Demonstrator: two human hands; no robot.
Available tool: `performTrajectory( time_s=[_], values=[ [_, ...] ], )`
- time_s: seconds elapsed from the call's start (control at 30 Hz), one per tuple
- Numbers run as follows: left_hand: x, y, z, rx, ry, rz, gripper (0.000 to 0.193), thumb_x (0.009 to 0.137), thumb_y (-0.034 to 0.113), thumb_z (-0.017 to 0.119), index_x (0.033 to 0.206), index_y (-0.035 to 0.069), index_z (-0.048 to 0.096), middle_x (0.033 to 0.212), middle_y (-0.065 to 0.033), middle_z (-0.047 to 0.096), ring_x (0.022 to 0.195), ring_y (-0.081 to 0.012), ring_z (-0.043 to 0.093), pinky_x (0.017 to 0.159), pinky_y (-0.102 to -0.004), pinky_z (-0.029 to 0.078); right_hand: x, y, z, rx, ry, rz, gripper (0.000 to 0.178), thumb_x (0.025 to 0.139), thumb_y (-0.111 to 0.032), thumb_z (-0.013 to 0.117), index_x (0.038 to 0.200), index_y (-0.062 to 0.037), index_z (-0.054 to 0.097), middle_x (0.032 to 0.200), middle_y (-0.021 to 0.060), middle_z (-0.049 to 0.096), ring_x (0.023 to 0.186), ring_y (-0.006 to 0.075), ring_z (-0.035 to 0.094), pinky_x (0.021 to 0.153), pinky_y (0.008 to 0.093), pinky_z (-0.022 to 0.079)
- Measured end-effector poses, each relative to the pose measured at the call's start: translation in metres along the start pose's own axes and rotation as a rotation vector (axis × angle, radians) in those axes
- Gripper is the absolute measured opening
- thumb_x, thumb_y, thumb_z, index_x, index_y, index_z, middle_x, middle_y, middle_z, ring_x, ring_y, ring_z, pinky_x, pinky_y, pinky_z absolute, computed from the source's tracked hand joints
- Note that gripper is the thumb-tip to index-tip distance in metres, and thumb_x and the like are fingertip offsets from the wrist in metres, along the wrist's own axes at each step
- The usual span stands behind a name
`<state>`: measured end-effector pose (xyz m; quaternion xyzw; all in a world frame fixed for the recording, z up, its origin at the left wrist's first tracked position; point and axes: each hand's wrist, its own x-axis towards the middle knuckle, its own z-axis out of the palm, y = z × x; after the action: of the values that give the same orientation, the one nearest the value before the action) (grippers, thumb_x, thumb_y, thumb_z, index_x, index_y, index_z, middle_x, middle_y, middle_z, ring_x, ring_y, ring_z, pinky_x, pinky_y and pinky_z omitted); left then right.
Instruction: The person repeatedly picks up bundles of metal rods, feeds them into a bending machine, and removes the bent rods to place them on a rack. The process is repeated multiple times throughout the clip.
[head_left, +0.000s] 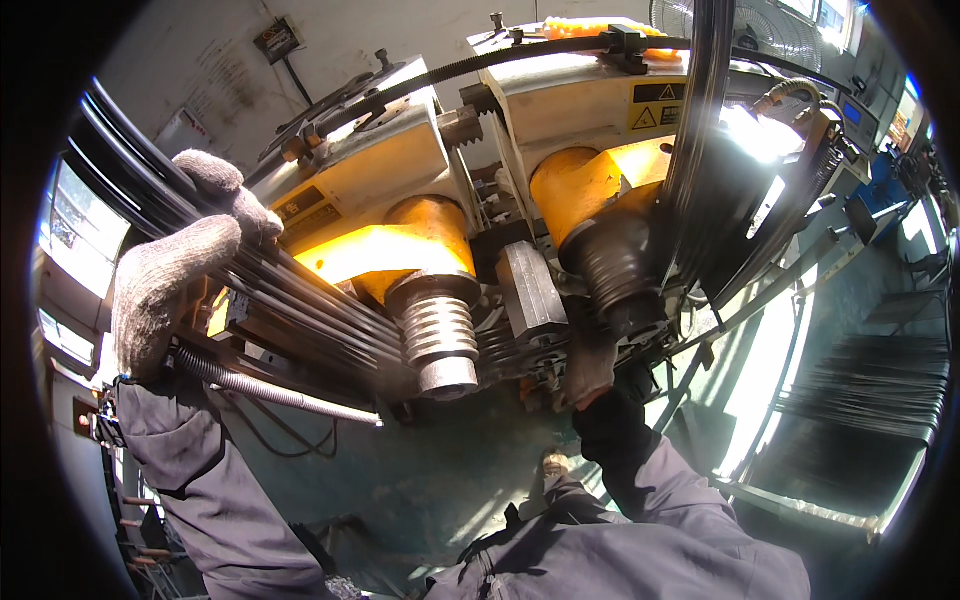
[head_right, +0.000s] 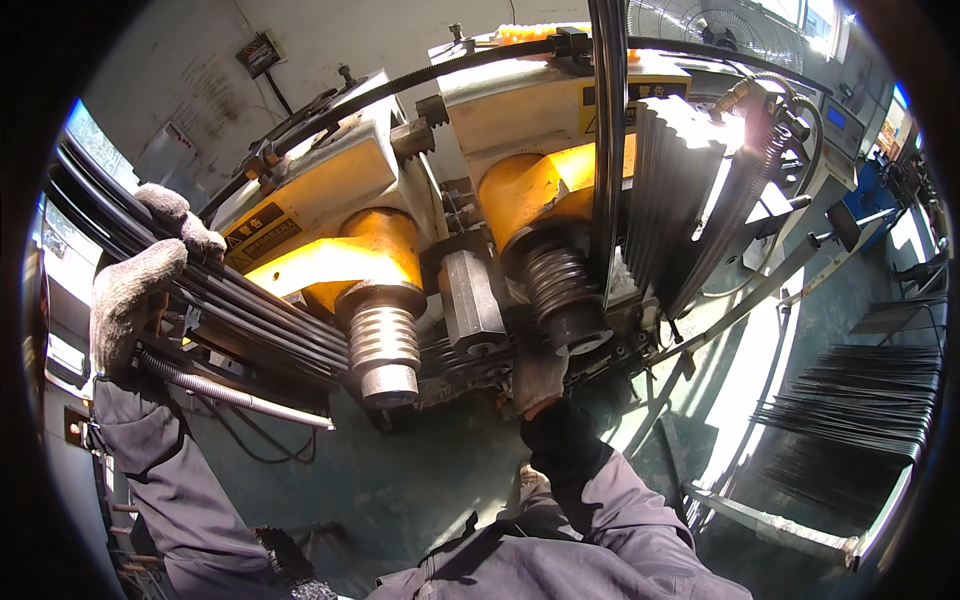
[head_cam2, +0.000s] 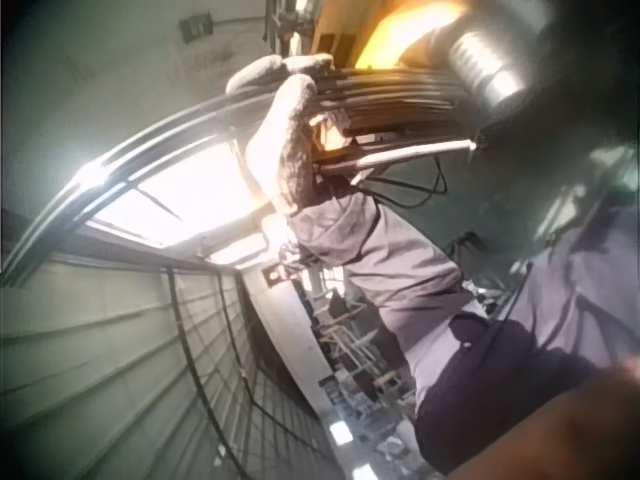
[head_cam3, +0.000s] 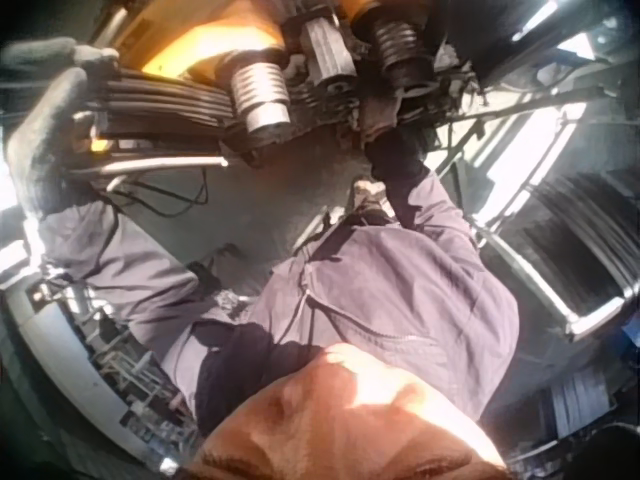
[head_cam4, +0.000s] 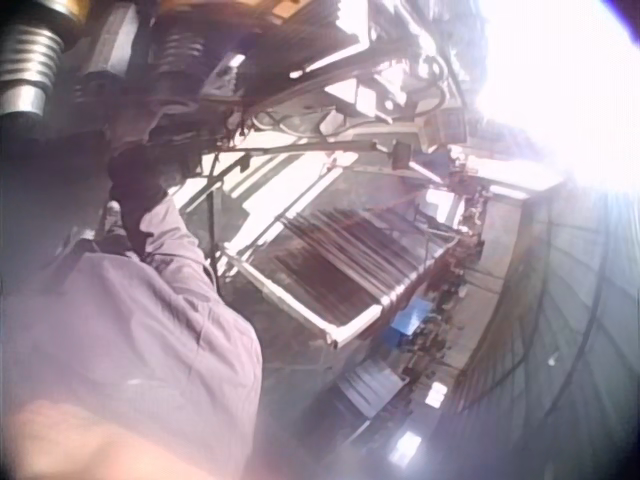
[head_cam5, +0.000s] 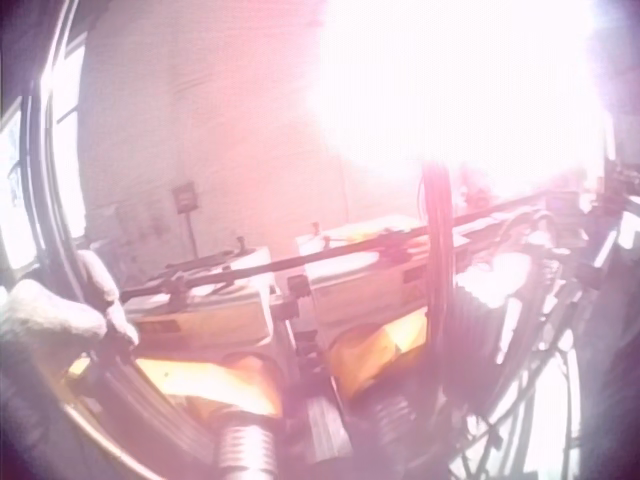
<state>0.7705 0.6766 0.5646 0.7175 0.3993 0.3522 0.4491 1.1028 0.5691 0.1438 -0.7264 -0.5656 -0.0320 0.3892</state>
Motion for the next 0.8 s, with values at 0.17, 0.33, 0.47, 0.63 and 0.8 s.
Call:
performTrajectory(
  time_s=[0.17, 0.33, 0.47, 0.63, 0.8],
  values=[
    [-0.042, 0.025, 0.002, 0.235, 0.045, 0.187, 0.046, 0.100, 0.004, 0.075, 0.143, 0.002, 0.059, 0.114, -0.0141, 0.077, 0.109, -0.0251, 0.078, 0.100, -0.0407, 0.065, -0.003, -0.029, -0.041, 0.684, 0.108, 0.289, 0.031, 0.114, -0.016, 0.059, 0.137, -0.0005, 0.074, 0.135, 0.0128, 0.074, 0.122, 0.0248, 0.071, 0.107, 0.0396, 0.056],
    [-0.171, 0.025, 0.022, -0.061, 0.245, 0.171, 0.045, 0.097, -0.003, 0.077, 0.140, -0.004, 0.066, 0.109, -0.0191, 0.081, 0.104, -0.0285, 0.080, 0.098, -0.0422, 0.065, -0.069, -0.061, -0.082, 1.234, 0.217, 0.443, 0.031, 0.108, -0.012, 0.062, 0.130, 0.0066, 0.074, 0.114, 0.0189, 0.077, 0.100, 0.0289, 0.075, 0.093, 0.0407, 0.062],
    [-0.268, 0.000, 0.016, -0.147, 0.379, 0.281, 0.036, 0.096, -0.004, 0.082, 0.130, 0.001, 0.072, 0.118, -0.0101, 0.079, 0.106, -0.0195, 0.078, 0.092, -0.0363, 0.066, -0.129, -0.082, -0.093, 0.907, 0.146, 0.385, 0.042, 0.118, -0.030, 0.058, 0.119, 0.0096, 0.072, 0.110, 0.0162, 0.072, 0.103, 0.0259, 0.072, 0.092, 0.0389, 0.062],
    [-0.473, -0.024, 0.026, -0.351, 0.829, 0.209, 0.036, 0.092, -0.014, 0.070, 0.125, -0.001, 0.068, 0.106, -0.0102, 0.076, 0.103, -0.0224, 0.078, 0.094, -0.0383, 0.064, -0.185, -0.125, -0.096, 0.900, -0.036, 0.167, 0.046, 0.117, -0.036, 0.059, 0.125, 0.0070, 0.072, 0.114, 0.0197, 0.074, 0.106, 0.0299, 0.072, 0.093, 0.0407, 0.061],
    [-0.714, -0.027, 0.081, -0.290, 1.301, 0.133, 0.036, 0.097, -0.007, 0.070, 0.132, 0.000, 0.063, 0.107, -0.0128, 0.078, 0.104, -0.0239, 0.077, 0.096, -0.0406, 0.064, -0.275, -0.220, -0.106, 0.871, -0.316, -0.096, 0.051, 0.116, -0.042, 0.061, 0.131, 0.0044, 0.073, 0.118, 0.0232, 0.076, 0.109, 0.0339, 0.073, 0.094, 0.0425, 0.059]
  ],
)
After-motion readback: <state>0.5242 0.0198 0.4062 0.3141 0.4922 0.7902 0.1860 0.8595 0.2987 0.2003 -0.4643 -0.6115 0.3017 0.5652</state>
